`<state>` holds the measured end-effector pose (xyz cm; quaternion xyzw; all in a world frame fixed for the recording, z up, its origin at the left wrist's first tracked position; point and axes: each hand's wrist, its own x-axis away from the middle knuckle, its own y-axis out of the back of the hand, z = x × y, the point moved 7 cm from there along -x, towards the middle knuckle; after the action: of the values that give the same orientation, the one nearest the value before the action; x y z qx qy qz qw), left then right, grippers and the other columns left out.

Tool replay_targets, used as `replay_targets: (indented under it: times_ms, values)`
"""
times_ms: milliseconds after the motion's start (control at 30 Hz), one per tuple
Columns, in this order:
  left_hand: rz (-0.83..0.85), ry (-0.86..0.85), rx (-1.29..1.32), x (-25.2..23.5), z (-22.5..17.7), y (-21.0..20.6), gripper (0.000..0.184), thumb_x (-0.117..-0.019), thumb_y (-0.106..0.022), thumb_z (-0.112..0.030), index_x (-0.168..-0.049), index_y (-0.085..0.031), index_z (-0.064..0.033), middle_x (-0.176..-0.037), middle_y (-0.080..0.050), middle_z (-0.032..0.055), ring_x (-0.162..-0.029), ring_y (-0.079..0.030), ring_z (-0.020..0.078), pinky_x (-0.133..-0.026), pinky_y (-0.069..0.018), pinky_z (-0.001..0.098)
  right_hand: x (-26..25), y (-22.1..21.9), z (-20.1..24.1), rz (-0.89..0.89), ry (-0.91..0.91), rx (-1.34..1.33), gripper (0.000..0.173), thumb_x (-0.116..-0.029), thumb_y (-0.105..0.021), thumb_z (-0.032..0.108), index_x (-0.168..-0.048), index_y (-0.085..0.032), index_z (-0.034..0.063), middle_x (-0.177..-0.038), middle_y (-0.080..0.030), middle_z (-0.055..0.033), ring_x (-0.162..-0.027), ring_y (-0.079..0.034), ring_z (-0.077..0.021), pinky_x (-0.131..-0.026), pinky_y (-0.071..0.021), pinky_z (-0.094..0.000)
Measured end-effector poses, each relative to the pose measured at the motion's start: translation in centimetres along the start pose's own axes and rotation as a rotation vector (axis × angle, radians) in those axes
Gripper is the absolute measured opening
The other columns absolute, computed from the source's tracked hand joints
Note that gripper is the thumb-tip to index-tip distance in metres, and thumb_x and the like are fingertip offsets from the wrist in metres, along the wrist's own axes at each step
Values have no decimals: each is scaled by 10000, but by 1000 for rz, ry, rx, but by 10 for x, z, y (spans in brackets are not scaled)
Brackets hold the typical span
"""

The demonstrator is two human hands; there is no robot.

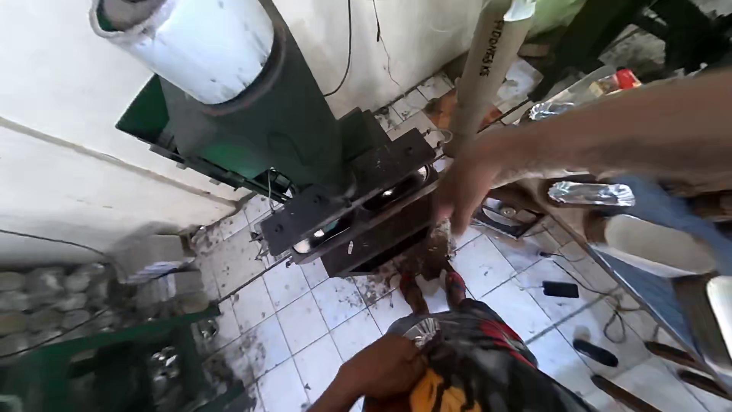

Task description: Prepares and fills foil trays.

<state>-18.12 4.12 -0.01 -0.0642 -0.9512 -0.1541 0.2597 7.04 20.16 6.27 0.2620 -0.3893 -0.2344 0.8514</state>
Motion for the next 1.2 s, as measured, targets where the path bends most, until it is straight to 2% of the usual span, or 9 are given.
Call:
replay_targets:
  times_ms: [100, 167, 200, 233, 300, 467, 633, 1033, 1200]
  values:
    - [297, -159, 230, -42, 6, -11, 347, -992, -555, -298, -885, -662, 14, -864, -622, 87, -789, -585, 164, -731, -499, 387, 95, 66, -71, -483, 0, -227, 314, -977, -677, 201, -1190, -620, -23, -932, -645, -190, -820, -656, -264, -730, -566, -456]
    - [390, -188, 363, -74, 0, -29, 330, -946, -625, -358, -918, -662, -32, -839, -619, 1, -738, -564, 56, -689, -495, 280, 168, 55, -31, -611, -413, -190, 422, -1048, -570, 175, -1398, -516, -53, -1241, -632, -279, -1077, -664, -347, -908, -556, -495]
    - [395, -184, 394, -90, -8, -35, 299, -944, -639, -331, -945, -671, -34, -837, -632, -9, -727, -573, 40, -684, -507, 263, 188, 36, -3, -457, -773, -297, 509, -1072, -537, 204, -1550, -397, 100, -1521, -492, -126, -1375, -510, -256, -1155, -393, -435]
    - [374, -173, 400, -106, -20, -34, 264, -955, -640, -278, -987, -690, -21, -885, -652, -1, -766, -591, 39, -725, -522, 264, 201, 0, -24, -689, -422, -168, 540, -1008, -646, 270, -1427, -506, -40, -1372, -572, -272, -1216, -604, -376, -1023, -496, -534]
    - [261, -118, 356, -139, -41, -19, 228, -979, -634, -191, -1109, -678, -9, -946, -679, 20, -822, -635, 61, -783, -557, 287, 217, -91, -63, -698, -286, -249, 692, -884, -772, 474, -1404, -571, 63, -1413, -558, -227, -1243, -588, -375, -1034, -482, -609]
    - [-3, 67, -241, -278, -122, 45, 375, -1042, -559, -193, -1341, -570, 33, -1251, -629, 215, -1122, -637, 284, -1004, -512, 476, 239, -383, -118, -505, -724, -554, 930, -849, -792, 492, -1566, -373, 73, -1568, -422, -223, -1443, -402, -440, -1120, -356, -683]
    - [57, -95, -847, -443, -183, 73, 357, -1046, -582, -290, -1113, -688, 44, -1180, -637, 255, -1049, -660, 379, -935, -539, 561, 225, -547, -157, -633, -1053, -711, 936, -832, -732, 586, -1562, -404, 101, -1589, -436, -158, -1472, -399, -360, -1217, -259, -604]
    - [283, -176, -934, -555, -171, 74, 307, -994, -649, -208, -1214, -668, 4, -1169, -651, 232, -1100, -644, 361, -975, -515, 558, 227, -546, -173, -711, -1092, -773, 848, -749, -796, 569, -1448, -536, 166, -1427, -576, -117, -1313, -544, -356, -1055, -451, -621]
    - [212, -275, -746, -561, -155, 82, 403, -996, -625, -117, -1385, -563, -30, -1217, -662, 263, -1109, -659, 422, -960, -510, 636, 255, -503, -143, -992, -1059, -1097, 532, -988, -630, 399, -1387, -610, 47, -1400, -600, -218, -1344, -530, -388, -1156, -369, -595]
